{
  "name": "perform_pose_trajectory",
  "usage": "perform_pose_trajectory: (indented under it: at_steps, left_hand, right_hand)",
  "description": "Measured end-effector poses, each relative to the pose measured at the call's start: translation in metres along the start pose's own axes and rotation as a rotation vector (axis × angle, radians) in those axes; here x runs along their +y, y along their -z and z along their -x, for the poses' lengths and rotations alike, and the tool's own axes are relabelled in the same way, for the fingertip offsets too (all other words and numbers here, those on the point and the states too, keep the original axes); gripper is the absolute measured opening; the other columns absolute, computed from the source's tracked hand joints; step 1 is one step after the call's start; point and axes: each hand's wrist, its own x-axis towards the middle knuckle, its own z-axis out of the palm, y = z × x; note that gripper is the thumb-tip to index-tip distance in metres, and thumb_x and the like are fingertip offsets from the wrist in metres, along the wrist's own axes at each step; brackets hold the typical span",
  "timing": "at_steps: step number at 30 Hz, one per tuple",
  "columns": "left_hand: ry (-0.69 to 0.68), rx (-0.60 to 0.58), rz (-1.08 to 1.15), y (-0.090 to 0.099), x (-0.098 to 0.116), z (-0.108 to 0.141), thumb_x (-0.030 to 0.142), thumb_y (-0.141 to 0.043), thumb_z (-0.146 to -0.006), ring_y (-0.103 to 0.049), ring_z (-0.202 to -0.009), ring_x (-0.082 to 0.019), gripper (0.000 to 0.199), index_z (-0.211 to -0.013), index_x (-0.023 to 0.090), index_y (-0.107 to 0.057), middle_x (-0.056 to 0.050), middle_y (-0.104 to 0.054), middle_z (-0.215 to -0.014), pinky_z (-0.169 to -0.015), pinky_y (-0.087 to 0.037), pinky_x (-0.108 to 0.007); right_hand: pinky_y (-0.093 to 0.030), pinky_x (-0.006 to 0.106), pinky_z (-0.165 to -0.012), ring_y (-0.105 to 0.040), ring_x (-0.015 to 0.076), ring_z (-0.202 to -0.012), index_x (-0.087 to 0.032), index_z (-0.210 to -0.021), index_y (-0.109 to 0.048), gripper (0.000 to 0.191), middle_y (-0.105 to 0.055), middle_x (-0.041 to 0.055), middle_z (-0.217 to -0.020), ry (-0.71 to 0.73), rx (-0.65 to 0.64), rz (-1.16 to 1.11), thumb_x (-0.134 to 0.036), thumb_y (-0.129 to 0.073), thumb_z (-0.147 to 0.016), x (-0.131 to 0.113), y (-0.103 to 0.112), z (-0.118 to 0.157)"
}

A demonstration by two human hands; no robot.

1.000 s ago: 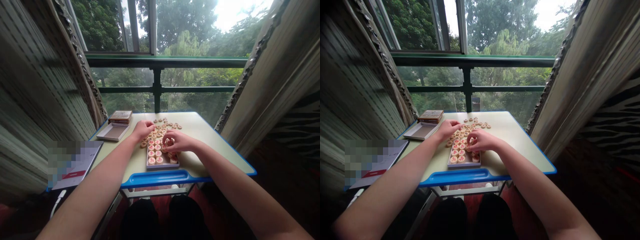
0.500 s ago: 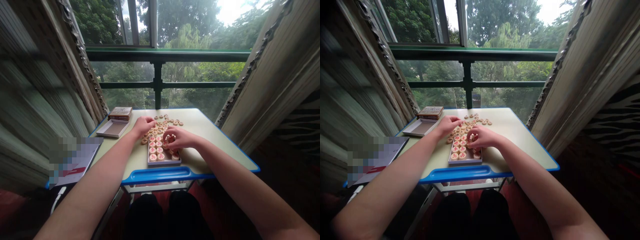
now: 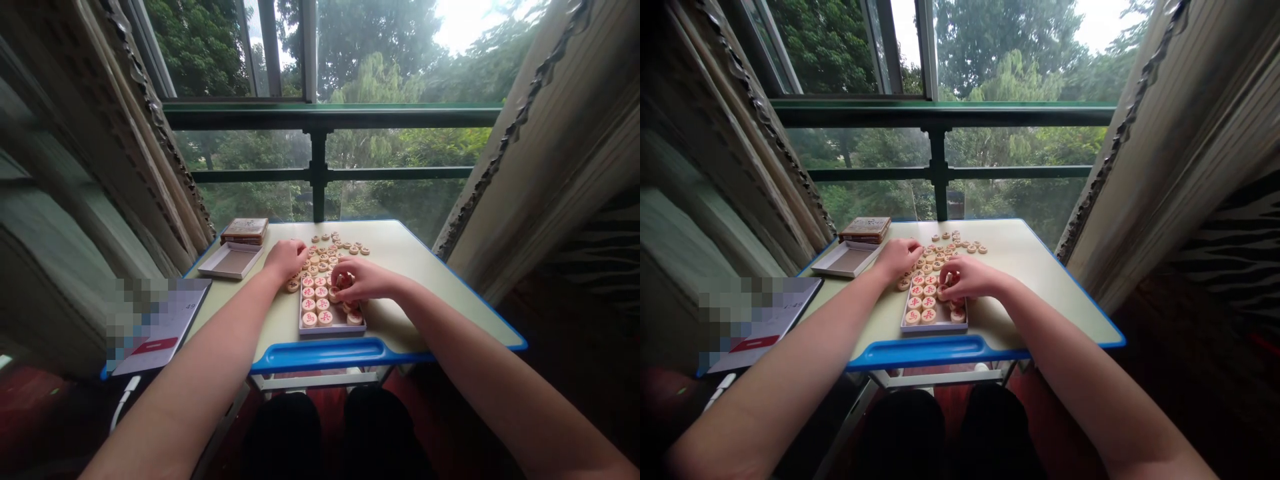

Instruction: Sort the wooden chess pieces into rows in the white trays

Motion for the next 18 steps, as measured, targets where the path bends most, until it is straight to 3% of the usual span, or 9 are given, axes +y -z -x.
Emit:
perform_pose_trajectory:
  at_steps: [5, 8, 11, 14, 18]
  left_hand:
    - [0.021, 0.004, 0.013, -0.002, -0.003, -0.002, 0.032, -0.045, -0.08, -0.061, -0.082, -0.022, 0.028, -0.083, 0.019, -0.07, -0.008, -0.07, -0.086, -0.076, -0.043, -0.031]
    - [-0.032, -0.002, -0.007, -0.006, -0.003, -0.006, 0.032, -0.043, -0.082, -0.056, -0.1, -0.025, 0.033, -0.099, 0.018, -0.068, -0.009, -0.067, -0.104, -0.088, -0.04, -0.034]
    - [-0.077, -0.072, -0.03, -0.013, -0.002, -0.009, 0.037, -0.036, -0.086, -0.044, -0.119, -0.029, 0.042, -0.116, 0.019, -0.06, -0.008, -0.056, -0.127, -0.098, -0.031, -0.043]
    - [-0.082, -0.2, -0.029, -0.018, 0.0, -0.012, 0.045, -0.03, -0.088, -0.041, -0.122, -0.031, 0.046, -0.117, 0.024, -0.06, -0.006, -0.052, -0.131, -0.099, -0.025, -0.049]
    - [-0.08, -0.207, -0.023, -0.02, 0.003, -0.014, 0.047, -0.029, -0.089, -0.049, -0.112, -0.029, 0.045, -0.107, 0.025, -0.065, -0.008, -0.062, -0.118, -0.097, -0.024, -0.049]
  right_hand:
    - [-0.043, 0.024, -0.064, -0.054, 0.0127, -0.071, -0.017, -0.077, -0.067, 0.02, -0.055, 0.001, -0.08, -0.017, -0.01, -0.062, -0.032, -0.07, -0.064, 0.0, 0.001, 0.001]
    - [-0.042, 0.024, -0.065, -0.054, 0.0133, -0.072, -0.017, -0.077, -0.067, 0.016, -0.056, 0.0006, -0.079, -0.025, 0.031, -0.07, -0.03, -0.067, -0.068, 0.003, 0.001, -0.001]
    - [-0.042, 0.026, -0.07, -0.054, 0.0151, -0.078, -0.017, -0.078, -0.067, 0.012, -0.059, 0.0021, -0.079, -0.039, 0.212, -0.011, -0.027, -0.061, -0.074, 0.012, -0.002, -0.009]
    - [-0.042, 0.03, -0.081, -0.055, 0.0178, -0.087, -0.017, -0.084, -0.069, 0.017, -0.063, 0.006, -0.088, -0.094, 0.425, 0.068, -0.025, -0.054, -0.08, 0.028, -0.007, -0.019]
    - [-0.037, 0.034, -0.094, -0.051, 0.0209, -0.105, -0.019, -0.102, -0.068, 0.028, -0.064, 0.0068, -0.109, -0.142, 0.461, 0.136, -0.028, -0.047, -0.086, 0.048, -0.01, -0.029]
